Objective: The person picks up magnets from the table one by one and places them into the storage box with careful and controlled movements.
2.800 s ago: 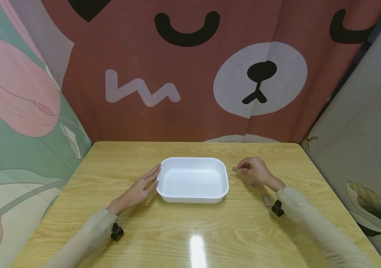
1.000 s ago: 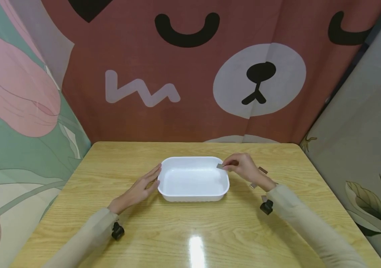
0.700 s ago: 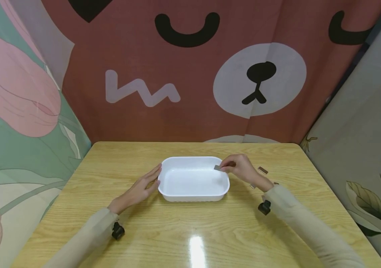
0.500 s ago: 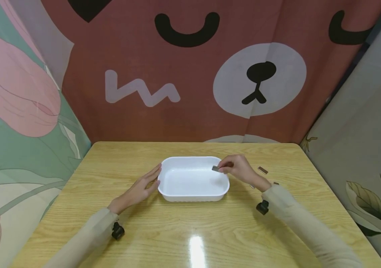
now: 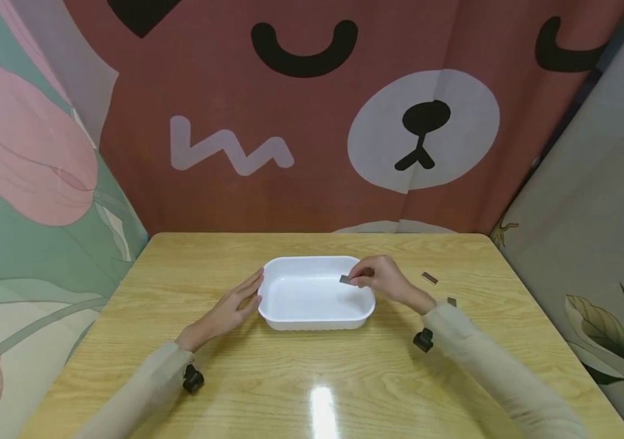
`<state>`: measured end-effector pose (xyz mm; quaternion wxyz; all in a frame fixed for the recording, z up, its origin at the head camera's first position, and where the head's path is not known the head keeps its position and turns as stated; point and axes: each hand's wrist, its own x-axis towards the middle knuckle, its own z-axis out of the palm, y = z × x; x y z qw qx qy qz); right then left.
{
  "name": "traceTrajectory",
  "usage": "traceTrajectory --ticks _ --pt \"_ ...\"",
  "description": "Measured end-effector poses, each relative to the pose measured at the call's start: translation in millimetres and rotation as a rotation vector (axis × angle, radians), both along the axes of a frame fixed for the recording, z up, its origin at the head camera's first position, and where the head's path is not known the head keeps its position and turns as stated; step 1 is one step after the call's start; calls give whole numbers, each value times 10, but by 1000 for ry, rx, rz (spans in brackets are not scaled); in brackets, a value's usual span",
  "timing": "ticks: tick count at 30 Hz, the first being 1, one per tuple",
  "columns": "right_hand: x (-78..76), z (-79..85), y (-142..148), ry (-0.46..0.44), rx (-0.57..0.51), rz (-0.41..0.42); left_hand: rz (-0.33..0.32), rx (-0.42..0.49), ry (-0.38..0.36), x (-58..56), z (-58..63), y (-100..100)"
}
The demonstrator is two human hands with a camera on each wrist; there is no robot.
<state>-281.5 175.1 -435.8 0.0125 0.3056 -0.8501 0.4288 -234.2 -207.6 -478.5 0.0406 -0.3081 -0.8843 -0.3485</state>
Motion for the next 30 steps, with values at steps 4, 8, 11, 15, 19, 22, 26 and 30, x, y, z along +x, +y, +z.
traceTrajectory --ticks 4,8,11,15,19,22,26,30 --pt "14 -16 -39 1 0 16 -2 -5 -6 8 14 8" --pt "18 -36 -80 17 6 35 -6 1 -6 18 23 13" --pt "27 -28 -113 9 10 37 -6 1 -10 16 20 13" --pt "23 -15 -171 -10 19 44 -2 -2 -11 -3 7 0" --pt "32 -19 -242 -22 17 61 -7 6 -2 -14 7 -4" --pt "49 -25 -296 -27 19 77 -6 11 -5 -13 13 -1" --pt "54 -38 -349 -20 32 95 -6 12 -14 -4 23 2" --pt "50 -41 -389 -13 41 105 -7 12 -10 6 33 4"
